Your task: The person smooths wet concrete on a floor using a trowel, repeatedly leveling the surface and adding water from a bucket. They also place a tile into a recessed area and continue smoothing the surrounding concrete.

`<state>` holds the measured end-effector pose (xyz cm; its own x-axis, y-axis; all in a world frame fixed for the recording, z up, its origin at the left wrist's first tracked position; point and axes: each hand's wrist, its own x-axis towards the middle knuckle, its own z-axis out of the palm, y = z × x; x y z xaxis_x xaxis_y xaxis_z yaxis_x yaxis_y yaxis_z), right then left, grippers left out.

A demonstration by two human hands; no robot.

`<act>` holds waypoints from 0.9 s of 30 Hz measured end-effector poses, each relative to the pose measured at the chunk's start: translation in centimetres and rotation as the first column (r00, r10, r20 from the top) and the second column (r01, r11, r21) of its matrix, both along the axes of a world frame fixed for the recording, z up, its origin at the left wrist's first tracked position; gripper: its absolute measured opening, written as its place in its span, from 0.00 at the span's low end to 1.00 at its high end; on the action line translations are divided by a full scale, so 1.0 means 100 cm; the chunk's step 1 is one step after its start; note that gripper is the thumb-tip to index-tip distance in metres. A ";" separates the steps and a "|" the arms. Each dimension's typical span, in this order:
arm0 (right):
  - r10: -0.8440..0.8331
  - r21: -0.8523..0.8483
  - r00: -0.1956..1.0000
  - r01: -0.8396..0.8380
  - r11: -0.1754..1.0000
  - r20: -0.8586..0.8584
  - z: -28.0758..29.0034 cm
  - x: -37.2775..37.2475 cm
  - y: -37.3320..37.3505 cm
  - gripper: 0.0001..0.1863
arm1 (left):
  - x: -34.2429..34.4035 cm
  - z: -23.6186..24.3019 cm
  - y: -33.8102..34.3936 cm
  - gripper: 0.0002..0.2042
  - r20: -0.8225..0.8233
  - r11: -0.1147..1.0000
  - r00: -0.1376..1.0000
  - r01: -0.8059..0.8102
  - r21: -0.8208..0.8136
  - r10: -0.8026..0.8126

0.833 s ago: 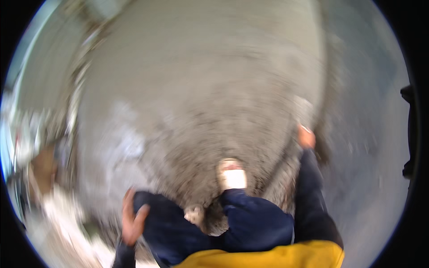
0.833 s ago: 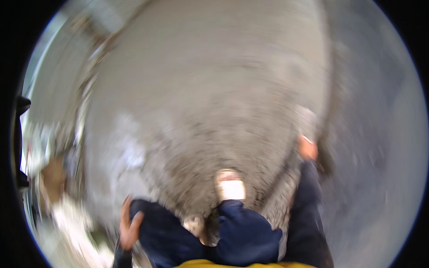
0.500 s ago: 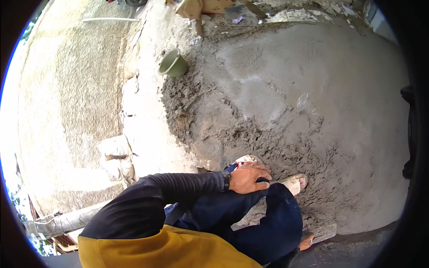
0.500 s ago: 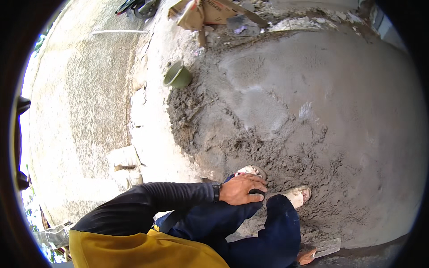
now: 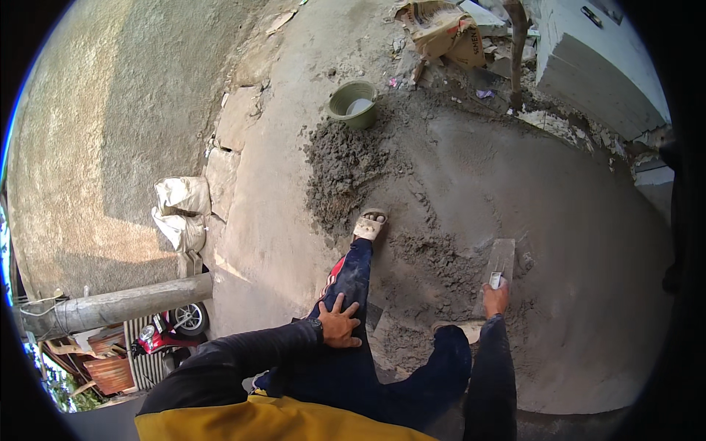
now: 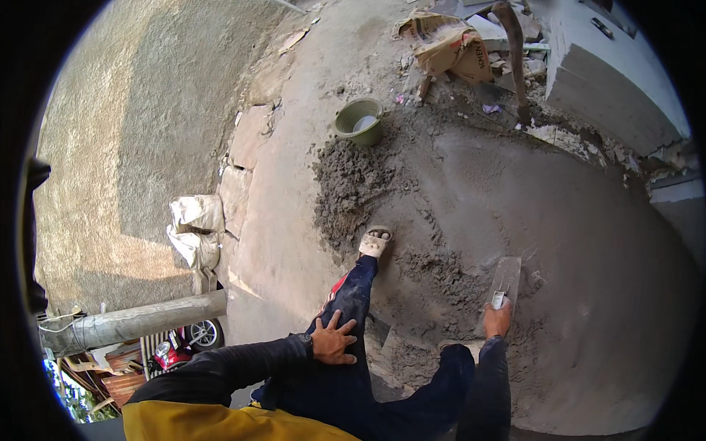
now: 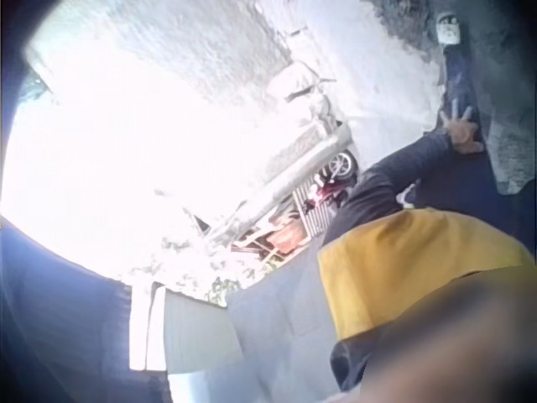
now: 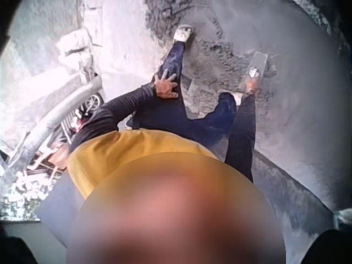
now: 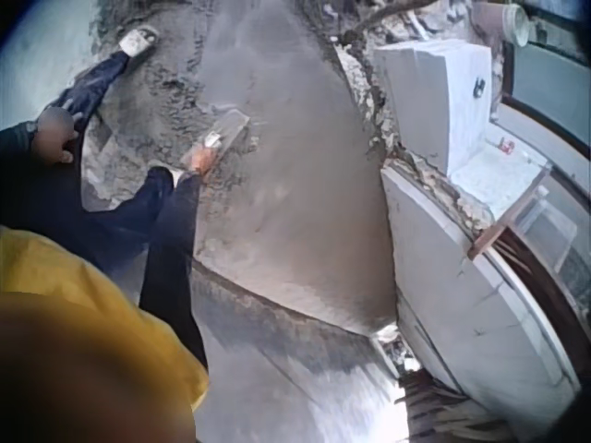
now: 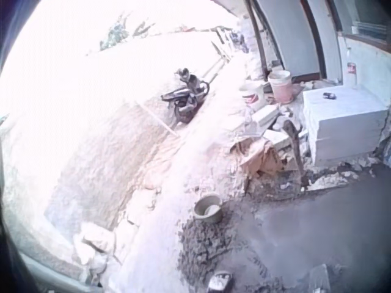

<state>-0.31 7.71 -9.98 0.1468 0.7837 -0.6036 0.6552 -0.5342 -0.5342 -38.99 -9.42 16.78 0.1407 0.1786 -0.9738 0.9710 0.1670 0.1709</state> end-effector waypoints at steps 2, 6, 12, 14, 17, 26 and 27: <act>0.061 0.036 0.998 -0.061 0.997 -0.006 0.067 -0.075 0.035 0.29 | -0.034 0.055 -0.027 0.39 -0.027 0.998 0.999 0.029 0.053 -0.027; 0.122 0.149 0.992 -0.119 0.982 -0.010 0.175 -0.215 0.094 0.27 | -0.118 0.145 -0.050 0.36 0.019 0.980 0.999 -0.052 0.191 0.049; 0.181 0.339 0.961 -0.245 0.909 0.209 0.258 -0.363 0.199 0.30 | -0.217 0.208 -0.049 0.32 0.184 0.927 0.953 -0.281 0.250 0.240; 0.195 0.398 0.877 -0.384 0.833 0.439 0.272 -0.375 0.229 0.32 | -0.230 0.212 -0.046 0.32 0.205 0.913 0.926 -0.356 0.199 0.317; 0.080 0.169 0.979 -0.112 0.979 0.189 0.302 -0.352 0.251 0.36 | -0.239 0.213 -0.032 0.33 0.239 0.903 0.906 -0.393 0.175 0.349; -0.618 -0.461 0.132 0.552 0.695 -0.775 0.488 -0.226 0.404 0.62 | -0.245 0.216 0.022 0.36 0.247 0.855 0.841 -0.512 0.080 0.481; -0.586 -0.459 0.108 0.516 0.723 -0.803 0.500 -0.222 0.434 0.62 | -0.245 0.216 0.031 0.35 0.243 0.808 0.791 -0.588 0.048 0.561</act>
